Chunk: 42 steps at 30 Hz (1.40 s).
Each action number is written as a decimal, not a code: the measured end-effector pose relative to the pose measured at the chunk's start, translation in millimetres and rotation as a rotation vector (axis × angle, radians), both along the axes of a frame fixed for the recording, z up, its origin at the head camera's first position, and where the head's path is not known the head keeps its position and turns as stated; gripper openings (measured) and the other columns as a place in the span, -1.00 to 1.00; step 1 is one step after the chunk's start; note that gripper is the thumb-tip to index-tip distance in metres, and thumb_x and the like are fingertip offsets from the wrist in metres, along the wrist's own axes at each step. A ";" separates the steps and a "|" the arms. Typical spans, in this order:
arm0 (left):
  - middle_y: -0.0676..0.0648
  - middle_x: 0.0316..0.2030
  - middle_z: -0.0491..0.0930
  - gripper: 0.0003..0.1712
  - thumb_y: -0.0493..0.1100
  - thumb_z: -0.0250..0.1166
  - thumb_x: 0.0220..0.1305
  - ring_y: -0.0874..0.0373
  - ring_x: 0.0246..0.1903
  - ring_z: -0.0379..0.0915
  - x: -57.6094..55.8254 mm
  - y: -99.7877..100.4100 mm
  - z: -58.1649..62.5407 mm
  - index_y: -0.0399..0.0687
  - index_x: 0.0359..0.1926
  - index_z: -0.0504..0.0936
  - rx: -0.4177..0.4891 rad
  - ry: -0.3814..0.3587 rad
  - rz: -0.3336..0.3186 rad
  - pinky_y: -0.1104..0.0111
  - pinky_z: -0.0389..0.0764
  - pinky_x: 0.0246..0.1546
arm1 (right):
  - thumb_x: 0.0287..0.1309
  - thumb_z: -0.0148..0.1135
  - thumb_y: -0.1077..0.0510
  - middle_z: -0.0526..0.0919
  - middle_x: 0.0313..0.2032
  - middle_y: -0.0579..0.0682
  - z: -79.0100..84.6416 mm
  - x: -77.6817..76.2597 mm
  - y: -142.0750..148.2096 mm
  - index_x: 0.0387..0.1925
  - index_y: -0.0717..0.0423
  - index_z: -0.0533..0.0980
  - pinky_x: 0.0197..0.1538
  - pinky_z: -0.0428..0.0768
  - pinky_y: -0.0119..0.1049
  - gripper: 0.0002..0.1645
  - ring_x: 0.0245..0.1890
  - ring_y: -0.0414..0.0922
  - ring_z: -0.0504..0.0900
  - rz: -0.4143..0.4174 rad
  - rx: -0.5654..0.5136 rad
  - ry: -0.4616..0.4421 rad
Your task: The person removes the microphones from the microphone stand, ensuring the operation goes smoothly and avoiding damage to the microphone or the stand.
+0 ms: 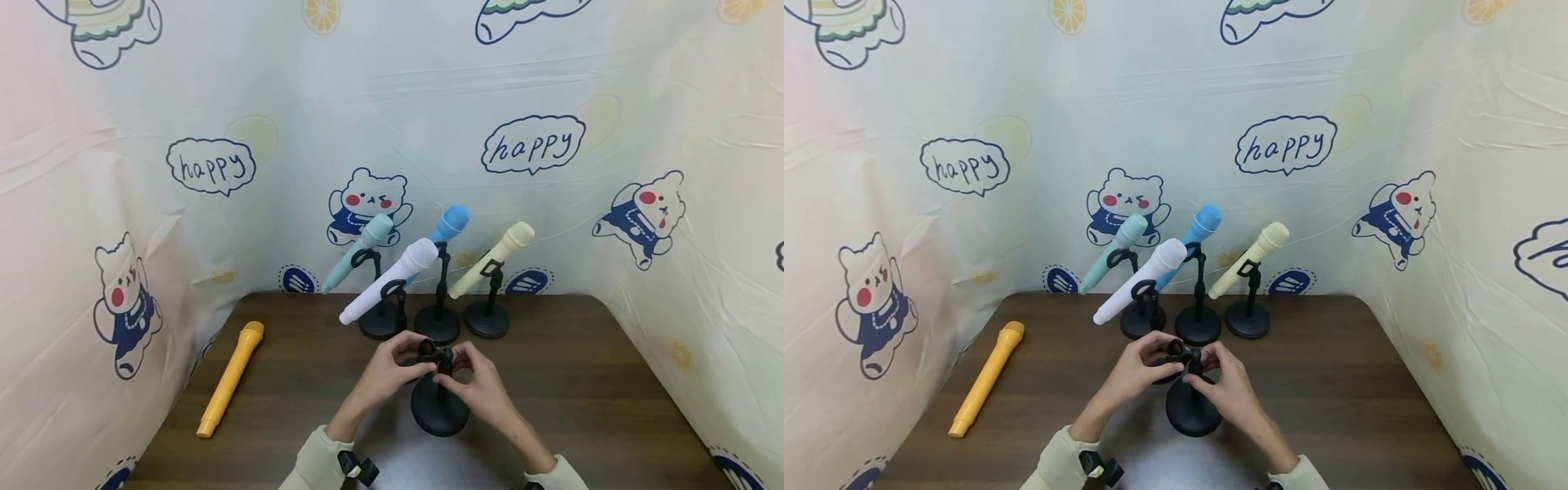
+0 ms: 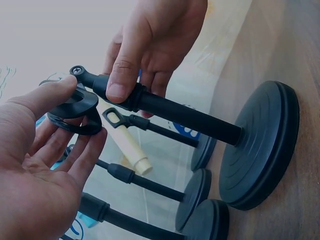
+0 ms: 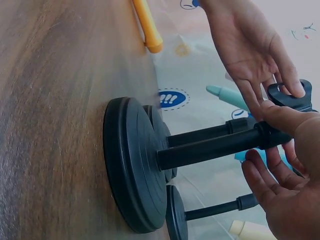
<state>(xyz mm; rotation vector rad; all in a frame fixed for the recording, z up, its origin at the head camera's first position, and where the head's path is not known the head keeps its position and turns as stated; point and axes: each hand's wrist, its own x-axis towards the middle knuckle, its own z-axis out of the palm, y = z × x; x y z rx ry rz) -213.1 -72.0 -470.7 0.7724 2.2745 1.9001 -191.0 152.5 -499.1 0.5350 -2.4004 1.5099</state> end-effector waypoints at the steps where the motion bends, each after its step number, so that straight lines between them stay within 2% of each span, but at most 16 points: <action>1: -0.17 0.15 0.69 -0.56 -0.21 0.49 0.37 -0.03 0.17 0.65 0.1 0.0 0.0 -0.08 0.22 0.64 0.000 0.003 -0.001 0.35 0.63 0.29 | 0.08 0.66 0.21 0.69 -0.18 -0.09 -0.3 0.1 -0.2 -0.07 0.02 0.53 -0.07 0.75 -0.36 -0.53 -0.17 -0.25 0.71 -0.002 -0.003 -0.003; 9: -0.15 0.15 0.69 -0.57 -0.20 0.49 0.37 -0.03 0.16 0.65 -0.5 0.1 -0.5 -0.07 0.22 0.64 -0.008 0.012 0.002 0.25 0.64 0.31 | 0.10 0.65 0.18 0.70 -0.09 -0.10 2.6 0.5 1.2 0.00 -0.02 0.57 -0.02 0.76 -0.34 -0.52 -0.10 -0.26 0.72 0.011 0.009 -0.012; 12: -0.14 0.16 0.69 -0.57 -0.19 0.49 0.38 -0.02 0.16 0.64 -0.7 0.3 -0.8 -0.06 0.22 0.64 -0.011 0.010 0.001 0.25 0.64 0.32 | 0.21 0.58 0.21 0.72 0.01 -0.06 5.9 2.2 3.9 0.11 0.00 0.58 0.10 0.75 -0.21 -0.53 -0.01 -0.24 0.72 0.068 -0.003 -0.032; 15: -0.14 0.16 0.69 -0.56 -0.17 0.49 0.38 -0.01 0.16 0.64 -0.7 0.4 -1.4 -0.05 0.23 0.64 -0.014 0.007 0.000 0.28 0.63 0.32 | 0.31 0.44 0.30 0.73 0.11 0.01 9.9 4.7 7.8 0.21 0.03 0.58 0.23 0.71 -0.17 -0.53 0.08 -0.23 0.70 0.138 -0.035 -0.076; 20: -0.13 0.16 0.69 -0.56 -0.18 0.50 0.37 -0.01 0.16 0.64 -0.8 -0.2 -2.8 -0.05 0.22 0.64 -0.009 -0.001 0.003 0.28 0.63 0.32 | 0.36 0.30 0.41 0.74 0.11 0.07 13.8 7.1 13.8 0.21 0.07 0.60 0.28 0.66 -0.34 -0.55 0.12 -0.23 0.71 0.205 -0.059 -0.103; 22: -0.13 0.16 0.69 -0.56 -0.17 0.50 0.37 -0.01 0.16 0.65 -0.9 -0.4 -3.1 -0.04 0.22 0.64 -0.009 -0.003 0.003 0.27 0.64 0.32 | 0.37 0.30 0.40 0.75 0.08 0.07 13.6 6.9 15.2 0.19 0.07 0.61 0.27 0.65 -0.40 -0.59 0.10 -0.23 0.72 0.214 -0.059 -0.094; 25: -0.13 0.16 0.69 -0.56 -0.16 0.50 0.37 0.00 0.16 0.65 -1.5 -0.2 -3.8 -0.04 0.22 0.64 -0.010 -0.006 0.002 0.26 0.64 0.32 | 0.36 0.35 0.38 0.76 0.04 0.06 12.2 5.9 15.5 0.16 0.06 0.62 0.22 0.68 -0.37 -0.61 0.06 -0.21 0.73 0.214 -0.071 -0.074; 29: -0.13 0.15 0.70 -0.56 -0.16 0.51 0.37 0.01 0.16 0.65 -1.9 0.0 -4.3 -0.04 0.22 0.65 -0.014 -0.004 0.006 0.24 0.64 0.32 | 0.28 0.47 0.33 0.76 -0.01 0.04 9.9 4.2 11.8 0.10 0.04 0.65 0.10 0.76 -0.23 -0.62 -0.02 -0.17 0.75 0.171 -0.066 -0.021; 33: -0.13 0.15 0.70 -0.56 -0.18 0.51 0.36 0.01 0.16 0.65 -1.0 -0.3 -3.2 -0.06 0.22 0.65 -0.018 0.002 0.011 0.22 0.64 0.32 | 0.16 0.61 0.23 0.72 -0.14 -0.06 9.0 2.4 4.9 -0.04 -0.02 0.66 -0.04 0.79 -0.22 -0.64 -0.15 -0.24 0.73 0.056 -0.015 0.013; 37: -0.15 0.15 0.70 -0.57 -0.21 0.49 0.37 0.00 0.16 0.65 -0.5 -0.5 -2.6 -0.07 0.22 0.65 -0.011 -0.001 0.014 0.26 0.65 0.31 | 0.08 0.66 0.20 0.68 -0.23 -0.09 10.4 1.6 -1.6 -0.12 0.01 0.63 -0.11 0.77 -0.29 -0.62 -0.23 -0.28 0.68 -0.023 0.017 -0.005; 42: -0.15 0.15 0.70 -0.57 -0.20 0.49 0.37 0.01 0.16 0.66 -0.6 -0.9 -2.5 -0.07 0.22 0.64 -0.006 -0.014 0.012 0.34 0.64 0.29 | 0.06 0.67 0.24 0.65 -0.24 -0.08 12.1 1.5 -4.4 -0.15 0.03 0.60 -0.12 0.77 -0.29 -0.61 -0.26 -0.27 0.67 -0.047 0.013 -0.049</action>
